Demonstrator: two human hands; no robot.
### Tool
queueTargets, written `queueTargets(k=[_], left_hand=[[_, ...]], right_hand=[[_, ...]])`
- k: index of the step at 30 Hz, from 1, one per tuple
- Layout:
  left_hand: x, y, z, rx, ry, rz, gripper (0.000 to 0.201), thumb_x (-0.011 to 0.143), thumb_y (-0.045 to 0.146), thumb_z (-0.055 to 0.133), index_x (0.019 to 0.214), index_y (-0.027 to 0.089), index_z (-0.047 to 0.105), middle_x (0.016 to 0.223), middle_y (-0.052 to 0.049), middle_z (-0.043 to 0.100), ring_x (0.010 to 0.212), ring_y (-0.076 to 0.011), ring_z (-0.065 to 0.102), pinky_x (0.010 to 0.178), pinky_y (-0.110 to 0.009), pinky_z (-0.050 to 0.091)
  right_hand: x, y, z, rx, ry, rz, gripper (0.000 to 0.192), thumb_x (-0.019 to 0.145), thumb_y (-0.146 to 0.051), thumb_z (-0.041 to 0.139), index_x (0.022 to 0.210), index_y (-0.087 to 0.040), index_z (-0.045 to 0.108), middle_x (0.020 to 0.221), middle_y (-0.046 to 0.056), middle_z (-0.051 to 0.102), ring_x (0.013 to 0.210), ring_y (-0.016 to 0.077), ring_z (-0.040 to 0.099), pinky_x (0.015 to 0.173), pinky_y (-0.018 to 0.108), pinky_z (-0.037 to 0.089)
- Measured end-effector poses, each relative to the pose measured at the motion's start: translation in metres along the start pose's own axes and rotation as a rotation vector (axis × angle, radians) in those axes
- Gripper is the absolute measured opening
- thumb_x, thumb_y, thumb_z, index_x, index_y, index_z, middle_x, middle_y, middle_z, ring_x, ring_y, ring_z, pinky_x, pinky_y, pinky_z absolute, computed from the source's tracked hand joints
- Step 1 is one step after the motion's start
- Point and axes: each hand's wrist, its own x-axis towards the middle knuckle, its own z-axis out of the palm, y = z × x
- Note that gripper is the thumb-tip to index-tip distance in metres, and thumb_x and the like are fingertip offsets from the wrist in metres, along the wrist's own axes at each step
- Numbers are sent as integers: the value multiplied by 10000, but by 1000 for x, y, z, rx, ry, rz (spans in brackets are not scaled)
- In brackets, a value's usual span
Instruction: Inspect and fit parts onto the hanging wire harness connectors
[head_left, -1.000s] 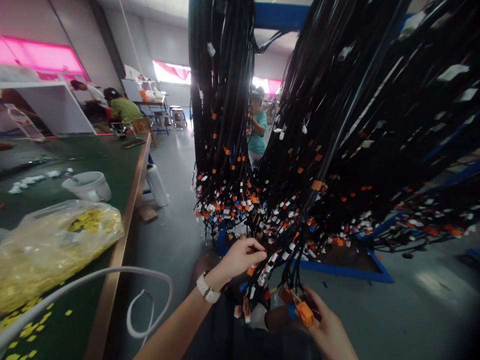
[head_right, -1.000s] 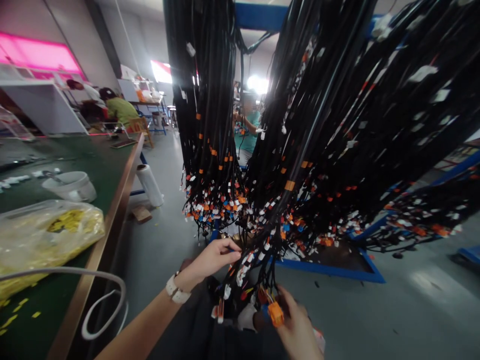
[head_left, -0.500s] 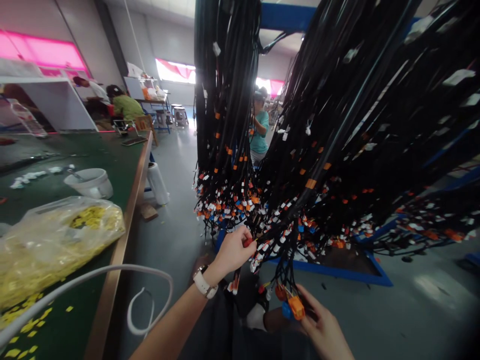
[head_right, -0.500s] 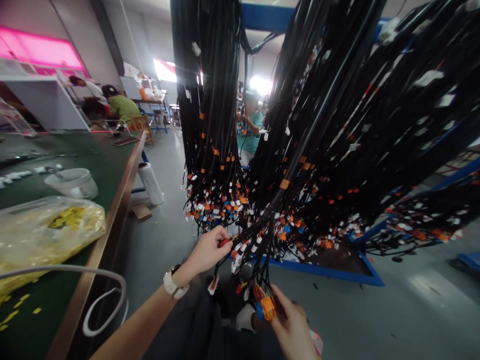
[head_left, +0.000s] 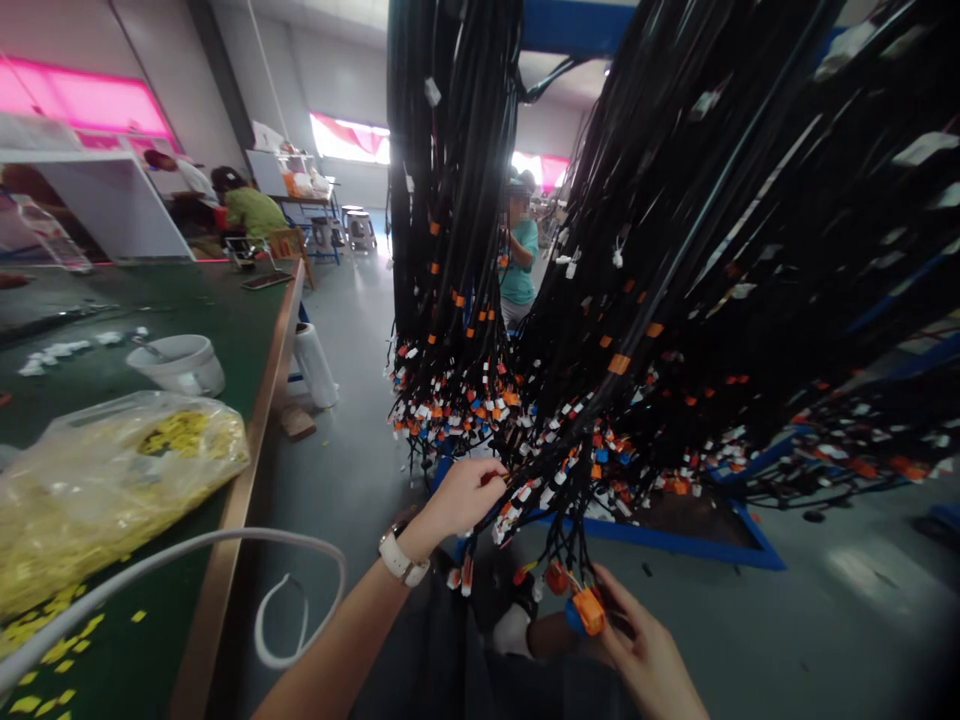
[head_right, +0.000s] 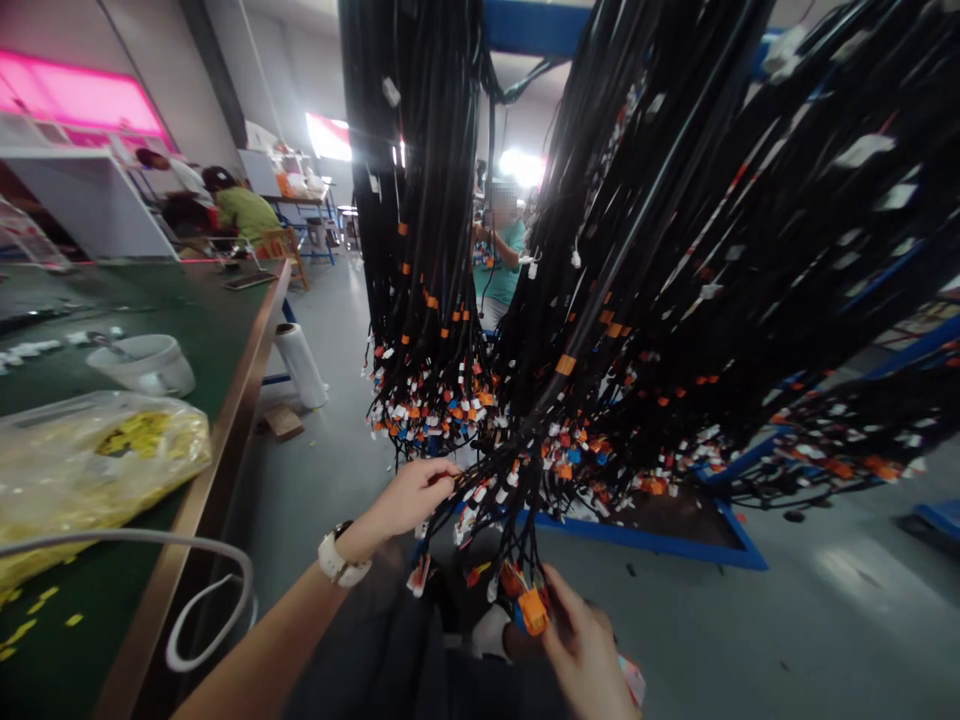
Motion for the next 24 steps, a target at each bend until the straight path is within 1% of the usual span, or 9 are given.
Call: queueTargets(k=[2,4,6,10,14,17,20,22,24], left_hand=[[-1,0,-2,-31,-22,-6,179,739,211,413,617,175,539,573,41,487,589,-113,431,567,-223,294],[-2,1,-3,-79,-36,-7,211,749,208,392,588,173,523,598,30,533,615,-117,467,593,-222,319],[-3,3,-4,-140,-68,-9,259,773,211,359,558,175,499,573,23,550,609,-119,489,618,-224,344],[-5,11,-6,-265,-171,-88,297,821,274,347,562,190,465,416,46,453,482,-114,419,552,-224,342],[-9,18,-9,-366,-243,-152,290,839,300,357,598,186,472,411,53,442,437,-99,348,496,-224,291],[-12,20,-10,-427,-266,-176,308,849,311,353,585,185,449,427,53,425,436,-94,312,470,-228,255],[-14,20,-11,-453,-276,-174,342,862,333,349,567,185,438,431,50,397,446,-97,303,459,-234,238],[-16,18,-11,-462,-286,-177,350,870,338,345,569,185,439,428,53,386,438,-95,290,458,-236,236],[-17,16,-11,-461,-286,-175,359,877,334,342,563,184,432,432,52,384,431,-91,283,459,-237,237]], right_hand=[[0,-3,0,-12,8,-9,478,747,-342,523,1206,-235,599,1132,88,669,922,253,674,789,353,549],[0,-6,-1,-18,13,-16,472,748,-351,522,1198,-234,606,1123,87,674,915,249,676,777,341,552],[1,-8,-1,-15,21,-16,467,747,-362,529,1190,-238,612,1114,83,678,901,248,680,763,339,556],[1,-9,0,-11,42,-8,478,739,-374,541,1196,-250,605,1072,73,698,859,246,687,758,349,559],[-1,-4,1,-39,34,-12,499,756,-396,540,1232,-253,572,1088,76,691,885,246,680,781,358,550],[-1,0,1,-67,25,-24,505,766,-425,542,1234,-237,568,1120,93,676,914,248,673,800,364,543],[-1,2,0,-91,21,-35,492,770,-421,535,1222,-232,577,1072,94,696,880,241,681,776,351,549],[0,-1,0,-107,20,-54,477,774,-410,521,1213,-234,583,1035,86,709,855,232,686,754,333,553],[1,-6,0,-142,47,-76,466,769,-411,519,1195,-239,598,1008,74,719,826,224,690,730,319,557]])
